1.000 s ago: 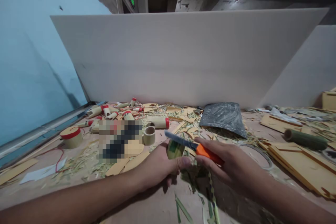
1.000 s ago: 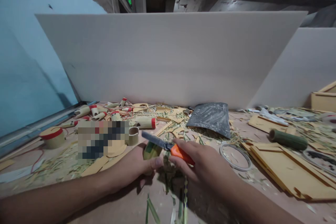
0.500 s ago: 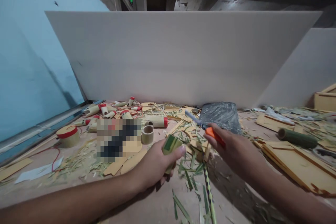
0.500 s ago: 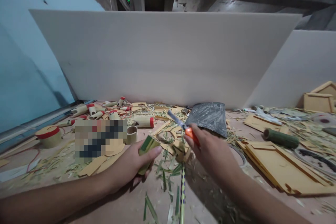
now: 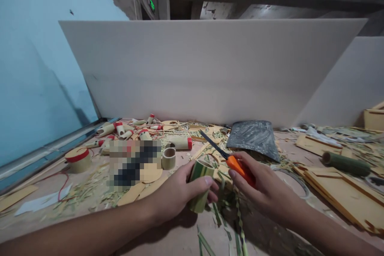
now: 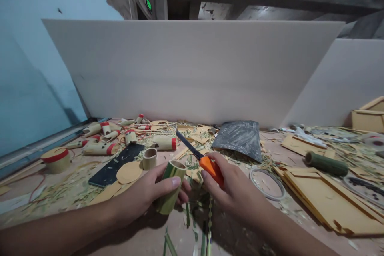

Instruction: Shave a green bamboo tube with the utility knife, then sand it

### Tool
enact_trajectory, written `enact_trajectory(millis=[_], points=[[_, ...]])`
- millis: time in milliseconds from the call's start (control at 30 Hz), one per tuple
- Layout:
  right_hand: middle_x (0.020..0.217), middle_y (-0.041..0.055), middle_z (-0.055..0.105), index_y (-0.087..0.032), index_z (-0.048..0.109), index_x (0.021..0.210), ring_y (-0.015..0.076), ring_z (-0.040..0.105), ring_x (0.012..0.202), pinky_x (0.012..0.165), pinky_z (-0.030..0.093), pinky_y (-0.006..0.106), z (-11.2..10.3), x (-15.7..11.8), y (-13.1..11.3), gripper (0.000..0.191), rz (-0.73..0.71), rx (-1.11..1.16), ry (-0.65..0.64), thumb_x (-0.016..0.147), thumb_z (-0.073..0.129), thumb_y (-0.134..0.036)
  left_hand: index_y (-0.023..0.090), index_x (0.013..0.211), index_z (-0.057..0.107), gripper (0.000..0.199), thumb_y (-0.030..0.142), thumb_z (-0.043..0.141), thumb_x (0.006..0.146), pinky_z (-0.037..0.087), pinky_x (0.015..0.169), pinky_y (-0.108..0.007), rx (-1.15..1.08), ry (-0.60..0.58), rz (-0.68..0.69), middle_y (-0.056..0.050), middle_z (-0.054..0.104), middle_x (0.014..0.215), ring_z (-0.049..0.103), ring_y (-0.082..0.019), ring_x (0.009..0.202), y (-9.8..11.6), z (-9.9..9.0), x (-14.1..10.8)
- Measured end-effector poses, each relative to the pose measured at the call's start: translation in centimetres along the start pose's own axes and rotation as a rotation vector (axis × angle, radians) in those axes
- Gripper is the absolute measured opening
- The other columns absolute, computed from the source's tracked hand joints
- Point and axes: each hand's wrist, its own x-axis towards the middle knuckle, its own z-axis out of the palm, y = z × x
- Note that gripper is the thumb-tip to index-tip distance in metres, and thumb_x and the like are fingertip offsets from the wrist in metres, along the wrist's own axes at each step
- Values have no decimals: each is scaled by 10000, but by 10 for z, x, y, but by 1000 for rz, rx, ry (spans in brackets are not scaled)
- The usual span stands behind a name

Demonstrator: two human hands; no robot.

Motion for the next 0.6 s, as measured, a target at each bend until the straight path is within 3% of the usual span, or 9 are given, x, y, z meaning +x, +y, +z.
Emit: enact_trajectory(millis=[133,233,333,467,600], points=[[962,67,796,-233,632,1187,216,731,769,625,529,288,1,-6,-5,206,-77,41,-56,1050,527,-345,188,1039,536,420,541,694,874,485,644,-305,-33,55,-115,-55,710,764,624,-177,648,-4,0,1],[949,50,808,-242,678,1156,202,738,745,642,550,276,2,-7,-11,192,-113,66,-84,988,594,-281,185,1114,561,573,598,805,801,456,625,-285,9,78,-131,-22,684,768,592,-161,649,-5,-3,2],[966,57,814,-244,706,1112,204,743,763,659,558,273,3,-6,-15,173,-143,84,-103,967,625,-290,164,1061,656,652,642,903,692,483,718,-308,36,40,-72,-55,715,885,628,-184,765,-4,-4,3],[864,30,780,-232,723,995,183,717,728,658,532,254,4,-4,-19,210,-170,119,-200,1043,590,-387,182,990,723,501,552,925,720,510,839,-337,-7,7,72,-57,745,957,660,-219,900,-3,0,5],[949,44,798,-203,729,1245,182,736,782,721,544,251,3,-4,-21,297,-162,167,-233,1056,590,-385,181,994,734,452,474,947,723,526,918,-372,-53,-15,105,-89,754,1100,674,-248,1011,-3,4,6]])
